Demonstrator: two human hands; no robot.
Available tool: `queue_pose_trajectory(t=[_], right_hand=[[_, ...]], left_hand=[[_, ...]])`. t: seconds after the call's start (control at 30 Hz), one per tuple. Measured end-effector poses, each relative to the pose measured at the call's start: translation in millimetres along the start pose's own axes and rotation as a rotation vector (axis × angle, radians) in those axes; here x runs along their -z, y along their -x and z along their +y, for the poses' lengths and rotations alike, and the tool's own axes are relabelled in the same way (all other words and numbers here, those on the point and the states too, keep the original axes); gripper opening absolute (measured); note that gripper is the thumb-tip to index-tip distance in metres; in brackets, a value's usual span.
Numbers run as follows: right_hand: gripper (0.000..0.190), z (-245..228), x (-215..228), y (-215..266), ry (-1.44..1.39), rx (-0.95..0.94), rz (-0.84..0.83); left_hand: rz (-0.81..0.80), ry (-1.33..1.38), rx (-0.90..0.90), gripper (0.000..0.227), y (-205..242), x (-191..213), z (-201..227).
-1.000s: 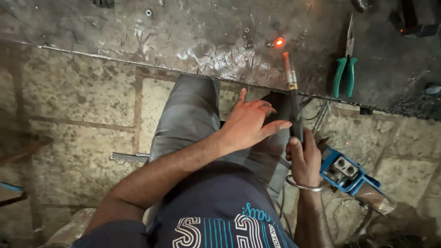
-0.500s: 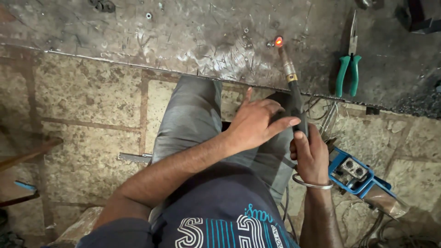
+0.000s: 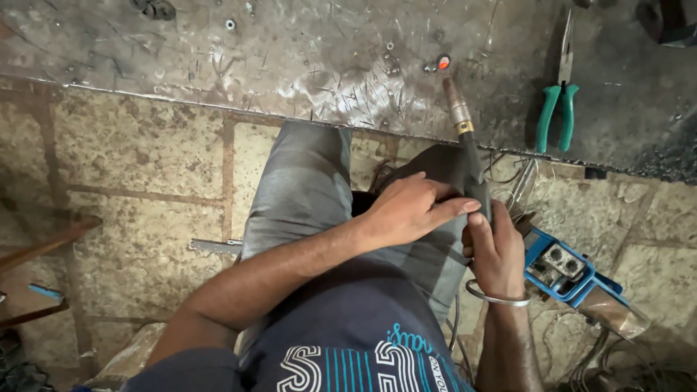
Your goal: The person welds small metal pieces onto a larger metal sheet using a welding torch. They use pliers to pick up and position the pieces, then weld them in place, repeating the process several times.
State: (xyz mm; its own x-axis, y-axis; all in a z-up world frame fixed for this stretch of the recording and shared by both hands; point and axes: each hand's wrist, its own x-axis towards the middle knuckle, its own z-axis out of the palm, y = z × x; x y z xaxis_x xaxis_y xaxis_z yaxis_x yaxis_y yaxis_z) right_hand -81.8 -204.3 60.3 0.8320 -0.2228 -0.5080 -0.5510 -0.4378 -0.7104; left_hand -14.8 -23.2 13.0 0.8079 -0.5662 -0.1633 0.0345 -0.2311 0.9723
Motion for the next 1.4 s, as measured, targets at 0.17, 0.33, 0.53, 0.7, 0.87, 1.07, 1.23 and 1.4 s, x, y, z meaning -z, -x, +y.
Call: queue_pose_trajectory(t=[0.17, 0.33, 0.53, 0.7, 0.87, 1.07, 1.23, 1.4], right_hand=[[0.03, -1, 1, -1, 0.056, 0.024, -0.011], [0.033, -6, -1, -3, 0.04, 0.044, -0.015], [0.032, -6, -2, -6, 0.014, 0.062, -0.028], [0.032, -5, -3, -8, 0.029, 0.064, -0.024], [0.033, -2, -3, -9, 0.031, 0.063, -0.027], [0.035, -4, -3, -10, 0.046, 0.061, -0.026], [0.039, -4, -3, -10, 0.048, 0.061, -0.026], [0.042, -11, -4, -7, 0.029, 0.067, -0.037]], left_hand=[[-0.042, 0.023, 0.041, 0.061, 0, 5, 4], [-0.014, -0.044, 0.053, 0.065, -1, 4, 3], [0.03, 0.009, 0.012, 0.062, -1, 6, 4], [0.005, -0.027, 0.075, 0.061, -2, 10, 8], [0.017, -0.016, 0.032, 0.061, -3, 8, 5], [-0.011, -0.014, 0.055, 0.061, -3, 7, 3], [0.001, -0.056, 0.037, 0.062, -2, 3, -2], [0.077, 0.02, 0.011, 0.056, -1, 2, 3]])
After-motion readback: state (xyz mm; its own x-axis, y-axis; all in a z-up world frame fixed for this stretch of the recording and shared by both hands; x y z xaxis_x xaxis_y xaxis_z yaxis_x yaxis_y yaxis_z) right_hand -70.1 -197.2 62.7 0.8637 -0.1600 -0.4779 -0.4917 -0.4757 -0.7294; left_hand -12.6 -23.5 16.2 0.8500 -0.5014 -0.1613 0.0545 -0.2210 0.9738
